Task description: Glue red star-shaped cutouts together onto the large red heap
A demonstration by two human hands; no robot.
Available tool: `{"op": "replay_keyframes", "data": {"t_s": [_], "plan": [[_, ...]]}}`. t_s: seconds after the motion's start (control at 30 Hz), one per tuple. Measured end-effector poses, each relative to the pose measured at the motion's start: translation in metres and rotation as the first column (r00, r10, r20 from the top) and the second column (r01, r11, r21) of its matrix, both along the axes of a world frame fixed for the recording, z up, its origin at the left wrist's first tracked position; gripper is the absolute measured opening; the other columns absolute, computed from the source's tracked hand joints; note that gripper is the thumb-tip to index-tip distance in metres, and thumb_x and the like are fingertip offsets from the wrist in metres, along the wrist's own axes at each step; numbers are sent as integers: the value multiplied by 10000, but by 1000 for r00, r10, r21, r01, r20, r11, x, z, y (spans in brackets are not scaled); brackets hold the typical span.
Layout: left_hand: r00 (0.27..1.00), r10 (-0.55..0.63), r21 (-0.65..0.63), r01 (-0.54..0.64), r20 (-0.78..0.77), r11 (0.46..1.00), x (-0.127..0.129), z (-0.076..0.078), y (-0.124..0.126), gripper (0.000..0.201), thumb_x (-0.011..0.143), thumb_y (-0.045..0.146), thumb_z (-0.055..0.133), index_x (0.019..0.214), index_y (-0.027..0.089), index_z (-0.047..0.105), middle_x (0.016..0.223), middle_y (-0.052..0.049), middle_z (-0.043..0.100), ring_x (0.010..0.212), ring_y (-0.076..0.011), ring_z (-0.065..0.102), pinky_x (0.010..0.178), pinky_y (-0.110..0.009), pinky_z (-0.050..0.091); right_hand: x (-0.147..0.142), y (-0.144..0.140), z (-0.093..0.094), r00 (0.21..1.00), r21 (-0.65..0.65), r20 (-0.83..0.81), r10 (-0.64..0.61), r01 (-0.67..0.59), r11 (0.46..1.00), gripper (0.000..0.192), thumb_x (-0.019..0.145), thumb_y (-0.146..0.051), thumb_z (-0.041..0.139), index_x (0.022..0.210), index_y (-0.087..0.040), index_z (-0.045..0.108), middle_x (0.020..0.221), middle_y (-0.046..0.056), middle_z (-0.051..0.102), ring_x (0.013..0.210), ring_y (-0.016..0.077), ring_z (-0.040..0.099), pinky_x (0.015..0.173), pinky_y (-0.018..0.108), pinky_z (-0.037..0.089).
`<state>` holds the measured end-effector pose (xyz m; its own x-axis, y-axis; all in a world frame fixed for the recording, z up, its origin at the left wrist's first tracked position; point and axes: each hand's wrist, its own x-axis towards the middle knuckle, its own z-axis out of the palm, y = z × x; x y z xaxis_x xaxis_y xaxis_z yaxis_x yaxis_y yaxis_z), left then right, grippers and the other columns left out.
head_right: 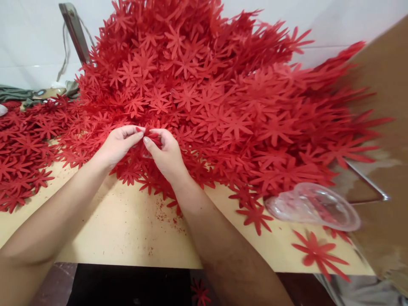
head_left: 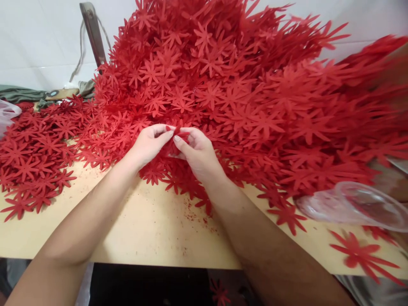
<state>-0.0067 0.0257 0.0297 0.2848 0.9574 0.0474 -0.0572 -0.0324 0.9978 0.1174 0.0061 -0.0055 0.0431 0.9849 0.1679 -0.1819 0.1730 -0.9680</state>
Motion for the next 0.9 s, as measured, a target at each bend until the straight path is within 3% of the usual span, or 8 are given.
{"op": "replay_keyframes", "data": {"t_s": [0.13,0.27,0.33,0.5,0.63,0.73,0.9], "plan": [[991,82,99,-72,-105,993,0,-7,4,164,711,50,570,844,131,620,832,-6,624,778,-97,556,822,-266,446,-1,1,1,999,12,-33,8,-8,1000,323,634,-327,743,898,-222,590,786,-32,621,706,88,569,698,244,491],[984,171,113,-165,-42,980,-2,-8,7,204,743,91,578,938,137,617,946,-27,625,892,-109,569,883,-268,444,-2,2,0,997,-5,-8,-83,82,997,227,640,-300,730,803,-200,607,677,-46,576,607,72,503,607,226,432],[990,139,78,-139,-1,987,-3,-6,6,153,769,118,575,914,134,621,934,-26,635,917,-110,577,905,-269,441,-1,3,0,993,21,13,-117,117,993,195,666,-322,710,713,-194,570,608,-59,513,548,61,437,551,218,383],[998,17,59,-21,59,998,1,1,-1,48,785,167,609,812,131,625,787,11,631,774,-74,572,843,-233,451,2,2,2,978,132,150,-144,124,983,349,731,-440,646,565,-183,478,529,-59,417,516,56,356,515,226,317],[998,-28,69,25,51,997,2,3,-2,32,744,105,629,772,118,618,711,34,610,675,-50,539,763,-207,447,0,2,2,978,142,116,-172,155,978,326,758,-427,619,574,-182,509,551,-48,457,552,67,416,567,232,379],[1000,16,45,-17,17,999,1,2,0,98,715,29,602,759,114,624,703,35,618,669,-49,540,766,-208,445,-2,1,1,981,108,79,-179,171,979,246,734,-387,646,625,-186,558,611,-37,546,603,82,492,635,245,443],[996,88,9,-88,5,996,-2,3,1,101,732,40,578,731,118,643,713,22,634,684,-62,546,827,-243,442,-5,-2,2,996,115,64,-61,53,992,261,663,-356,719,857,-203,635,814,-16,663,777,116,593,813,287,490]]}}
